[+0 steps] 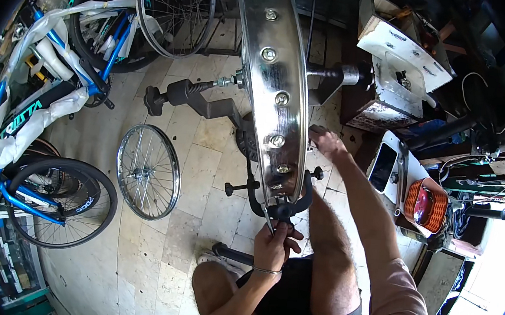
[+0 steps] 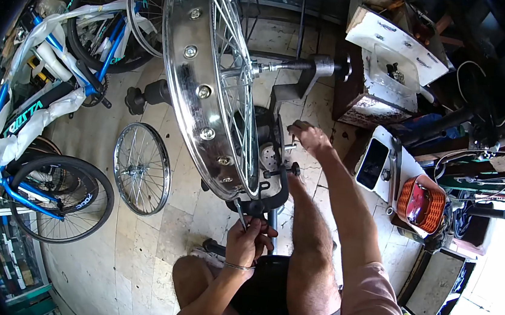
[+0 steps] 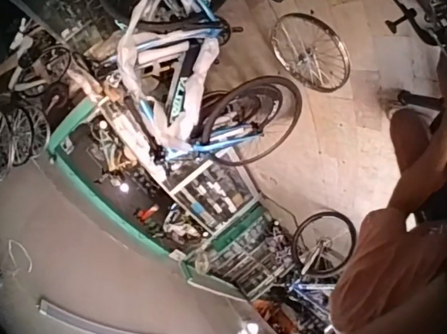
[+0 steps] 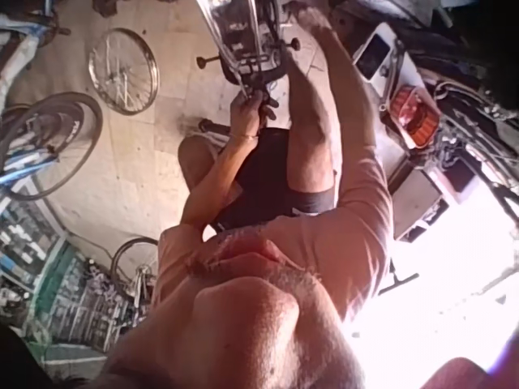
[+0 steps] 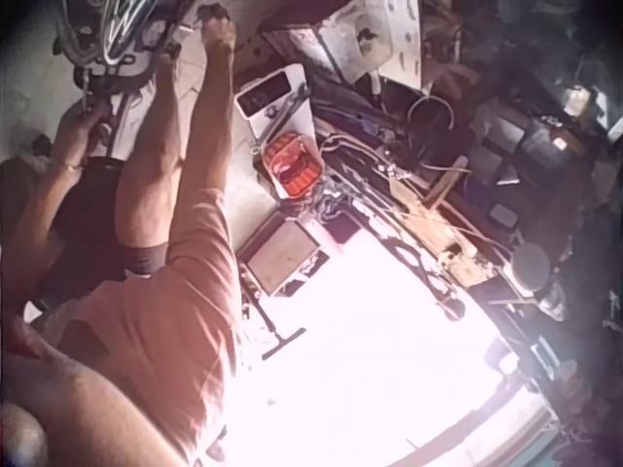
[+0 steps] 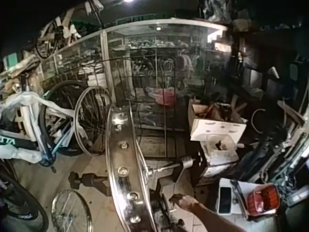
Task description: The person uses a spoke wrench to adjust the tension of the spokes on a bicycle wheel mounted on a truing stand. They rotate the wheel periodically to check alignment and continue tightening or loosening specific spokes to true the rim.
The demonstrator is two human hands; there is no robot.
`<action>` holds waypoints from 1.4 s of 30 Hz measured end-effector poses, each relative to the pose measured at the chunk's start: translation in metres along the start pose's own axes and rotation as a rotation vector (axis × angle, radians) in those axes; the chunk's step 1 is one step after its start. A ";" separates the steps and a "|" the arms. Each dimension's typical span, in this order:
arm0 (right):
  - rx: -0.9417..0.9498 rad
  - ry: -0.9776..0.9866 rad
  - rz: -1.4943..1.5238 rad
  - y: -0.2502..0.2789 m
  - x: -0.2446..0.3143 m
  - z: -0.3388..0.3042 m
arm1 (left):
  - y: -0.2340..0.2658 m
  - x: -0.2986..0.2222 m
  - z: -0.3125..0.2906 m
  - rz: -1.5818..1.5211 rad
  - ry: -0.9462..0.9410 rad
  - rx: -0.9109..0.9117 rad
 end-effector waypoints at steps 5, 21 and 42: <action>0.083 0.216 -0.394 0.019 0.001 -0.015 | -0.004 0.003 -0.001 -0.019 0.000 0.005; -0.249 -0.062 0.337 0.017 0.015 -0.040 | -0.001 0.012 0.010 -0.103 -0.171 -0.035; -0.160 -0.362 1.626 -0.089 -0.012 -0.004 | 0.006 0.007 0.009 -0.101 -0.039 0.016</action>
Point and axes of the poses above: each hand's wrist, its own z-axis towards the middle knuckle, its own y-axis out of the back of the hand, x = y × z, the point moved 3 cm from there along z, towards the middle knuckle, and after that the axes turned 9 degrees about -x, right-handed, at the moved point
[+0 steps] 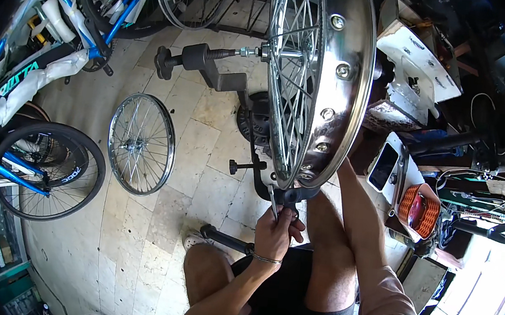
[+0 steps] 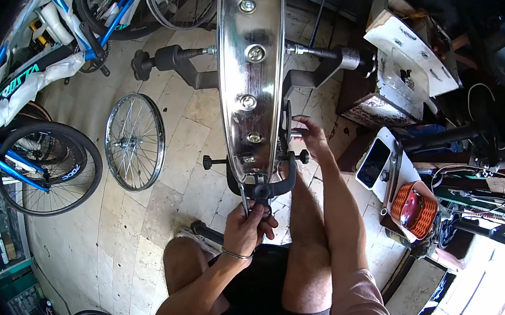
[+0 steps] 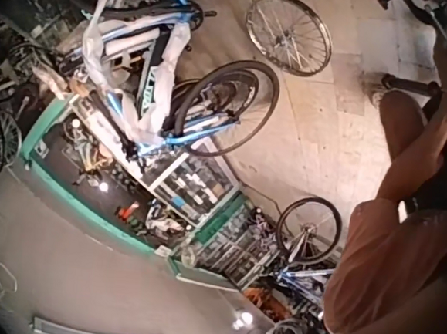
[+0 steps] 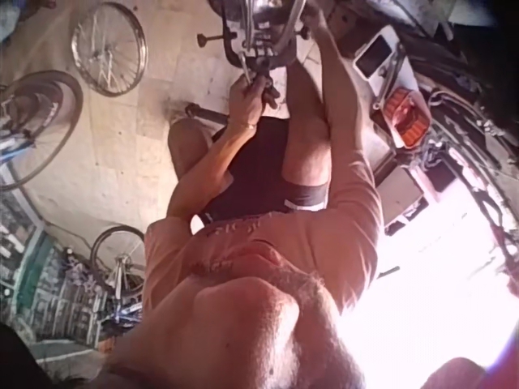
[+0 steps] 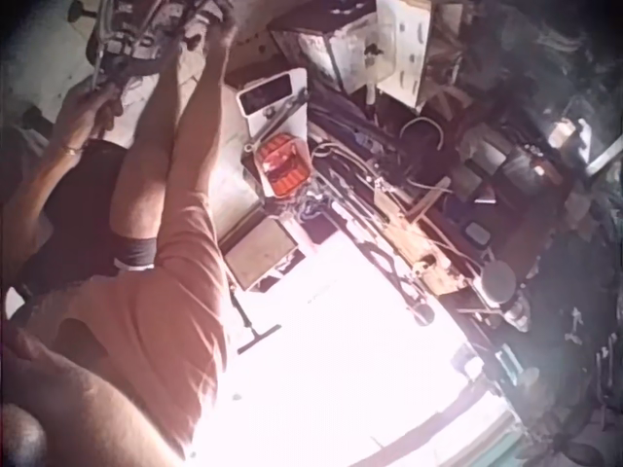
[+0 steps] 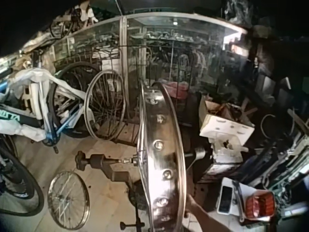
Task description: The person uses a spoke wrench to adjust the tension of the spokes on a bicycle wheel mounted on a truing stand. They rotate the wheel periodically to check alignment and continue tightening or loosening specific spokes to true the rim.
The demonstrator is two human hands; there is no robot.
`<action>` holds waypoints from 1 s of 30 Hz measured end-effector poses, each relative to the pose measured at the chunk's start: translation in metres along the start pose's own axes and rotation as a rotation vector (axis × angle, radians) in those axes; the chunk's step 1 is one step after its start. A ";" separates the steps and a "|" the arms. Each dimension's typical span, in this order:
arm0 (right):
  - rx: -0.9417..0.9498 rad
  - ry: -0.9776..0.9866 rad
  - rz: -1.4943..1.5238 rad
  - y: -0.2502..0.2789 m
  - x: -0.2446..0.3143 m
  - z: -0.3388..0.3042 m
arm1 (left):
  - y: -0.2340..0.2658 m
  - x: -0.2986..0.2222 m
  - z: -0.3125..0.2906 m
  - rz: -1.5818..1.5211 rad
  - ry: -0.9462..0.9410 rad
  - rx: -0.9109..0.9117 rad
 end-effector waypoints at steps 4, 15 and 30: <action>0.169 0.143 -0.169 0.013 -0.017 -0.006 | -0.004 0.004 0.003 -0.030 -0.044 -0.044; 0.010 0.282 -0.743 -0.018 0.011 -0.053 | 0.008 -0.002 0.002 0.086 -0.093 -0.070; -0.145 0.178 -1.282 -0.038 0.094 -0.036 | 0.004 -0.021 -0.018 0.958 -0.563 -0.133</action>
Point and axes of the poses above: each hand's wrist, its own z-axis towards the middle knuckle, its own y-axis out of the back of the hand, x = y × z, the point moved 3 cm from there along z, towards the middle knuckle, and after that the axes turned 9 degrees about -x, right-handed, at the moved point
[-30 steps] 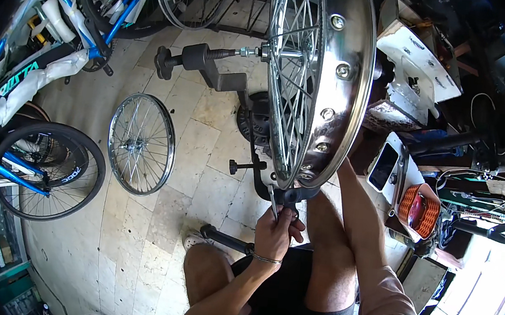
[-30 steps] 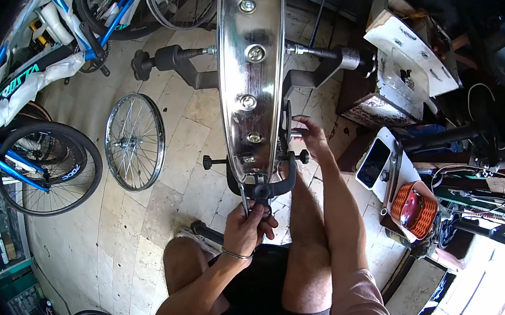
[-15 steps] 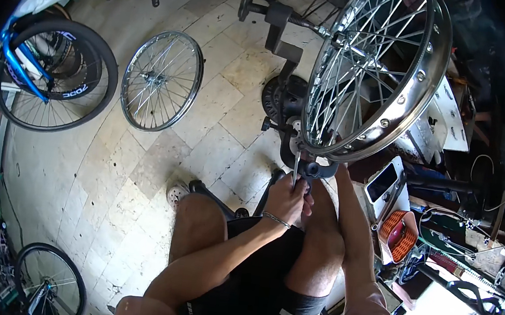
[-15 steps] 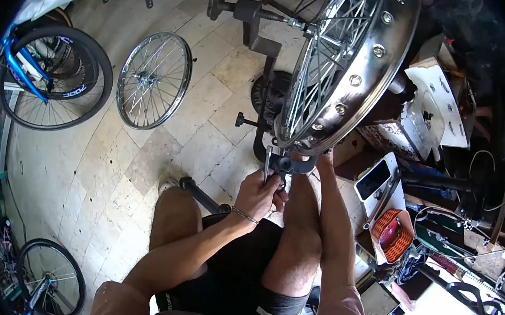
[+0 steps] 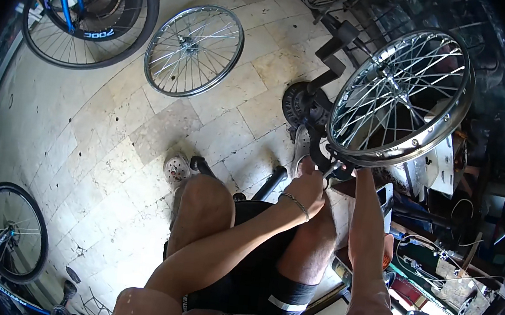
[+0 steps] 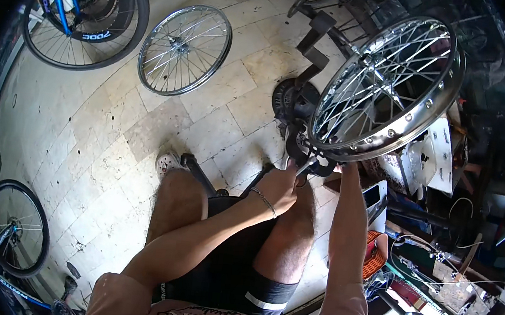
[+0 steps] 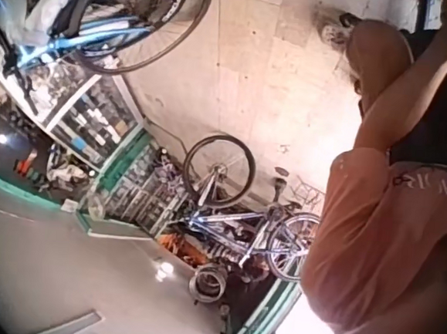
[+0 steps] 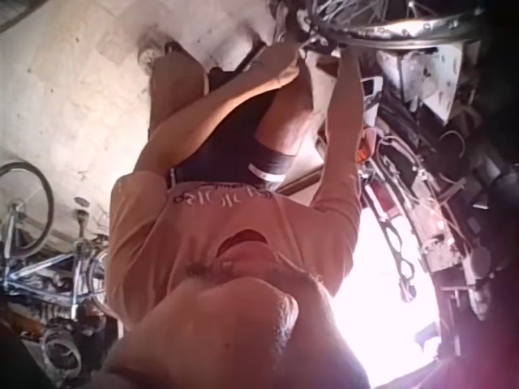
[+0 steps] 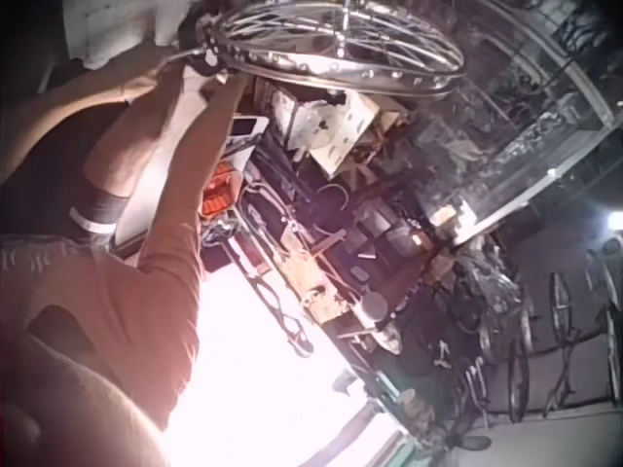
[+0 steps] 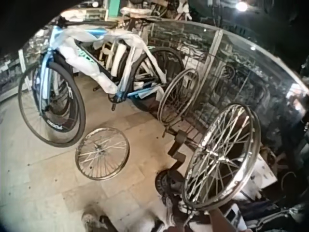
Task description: The person uses a spoke wrench to adjust the tension of the spokes on a bicycle wheel mounted on a truing stand. They rotate the wheel periodically to check alignment and continue tightening or loosening specific spokes to true the rim.
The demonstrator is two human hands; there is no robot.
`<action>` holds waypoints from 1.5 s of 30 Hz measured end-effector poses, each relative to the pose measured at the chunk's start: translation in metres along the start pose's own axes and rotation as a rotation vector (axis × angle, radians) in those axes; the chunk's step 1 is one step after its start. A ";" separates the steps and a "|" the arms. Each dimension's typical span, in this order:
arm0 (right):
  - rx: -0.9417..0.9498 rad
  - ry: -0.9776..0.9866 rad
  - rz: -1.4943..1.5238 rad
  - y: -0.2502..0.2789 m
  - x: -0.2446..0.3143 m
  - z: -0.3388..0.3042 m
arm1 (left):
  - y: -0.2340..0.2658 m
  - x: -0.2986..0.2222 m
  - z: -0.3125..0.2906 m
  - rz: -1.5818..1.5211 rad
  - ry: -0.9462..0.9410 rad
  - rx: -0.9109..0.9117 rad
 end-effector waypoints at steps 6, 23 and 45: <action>0.028 -0.066 -0.143 0.006 0.000 0.025 | 0.040 -0.001 -0.007 -0.034 0.053 -0.031; 0.069 -0.149 -0.229 0.005 0.005 0.036 | 0.058 0.006 0.011 -0.087 0.081 -0.264; 0.090 -0.265 0.308 0.085 -0.034 0.006 | 0.064 0.002 0.040 -0.648 0.086 -0.329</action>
Point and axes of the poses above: each hand's wrist, its own z-axis towards the middle knuckle, its own y-axis out of the back of the hand, x = y × z, the point moved 3 cm from there along z, towards the middle knuckle, and after that the axes turned 9 degrees about -x, right-handed, at the moved point
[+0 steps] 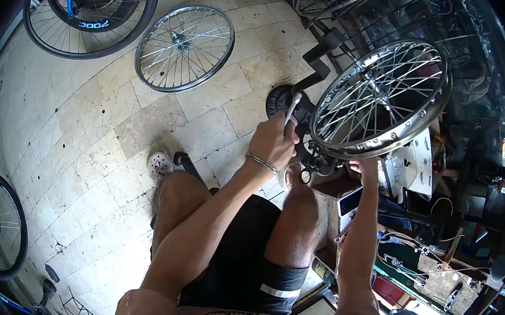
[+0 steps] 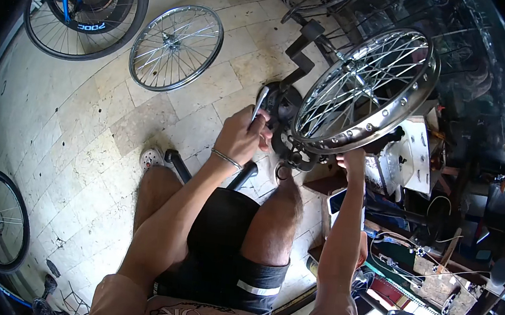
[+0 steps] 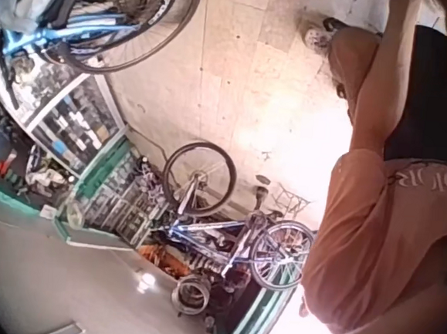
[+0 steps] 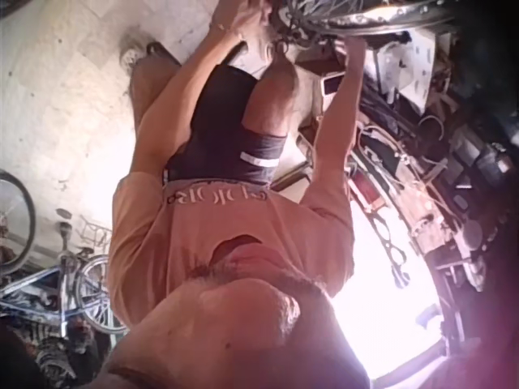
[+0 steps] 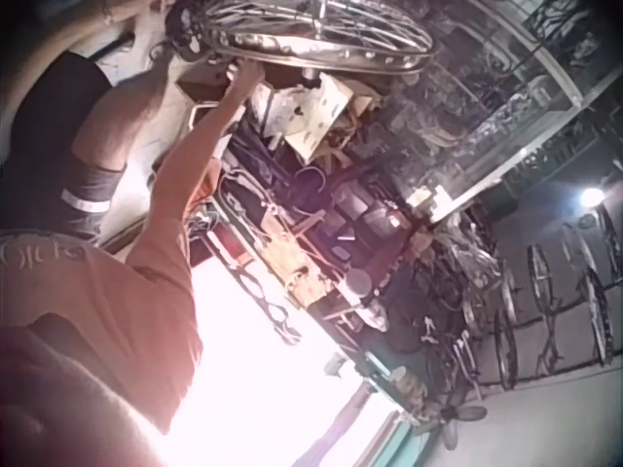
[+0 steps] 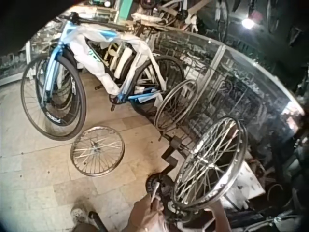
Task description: The person uses a spoke wrench to adjust the tension of the spokes on a bicycle wheel mounted on a truing stand. They rotate the wheel periodically to check alignment and continue tightening or loosening specific spokes to true the rim.
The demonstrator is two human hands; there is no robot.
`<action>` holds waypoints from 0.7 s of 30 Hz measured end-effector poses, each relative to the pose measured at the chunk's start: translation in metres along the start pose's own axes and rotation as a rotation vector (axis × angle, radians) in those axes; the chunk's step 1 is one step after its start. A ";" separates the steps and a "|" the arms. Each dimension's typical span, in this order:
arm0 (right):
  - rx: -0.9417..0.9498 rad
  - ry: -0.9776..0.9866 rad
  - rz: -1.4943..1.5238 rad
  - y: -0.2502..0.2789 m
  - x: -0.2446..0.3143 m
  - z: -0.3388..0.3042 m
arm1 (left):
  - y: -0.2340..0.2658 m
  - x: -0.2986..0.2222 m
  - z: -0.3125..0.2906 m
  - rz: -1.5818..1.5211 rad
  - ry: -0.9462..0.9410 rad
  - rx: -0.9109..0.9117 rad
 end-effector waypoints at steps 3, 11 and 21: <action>0.063 0.140 0.370 -0.004 0.075 -0.058 | 0.025 0.005 0.007 -0.186 0.094 -0.048; 0.265 0.223 0.305 -0.040 0.119 -0.131 | 0.006 0.002 0.008 -0.571 0.655 -0.098; 0.238 0.059 0.631 -0.066 0.091 -0.109 | -0.024 -0.009 0.035 -0.168 0.244 0.076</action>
Point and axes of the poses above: each hand's wrist, its own z-axis towards the middle knuckle, its own y-axis out of the back of the hand, x = y × z, the point moved 3 cm from there along z, towards the middle knuckle, and after that the axes turned 9 degrees about -x, right-handed, at the moved point
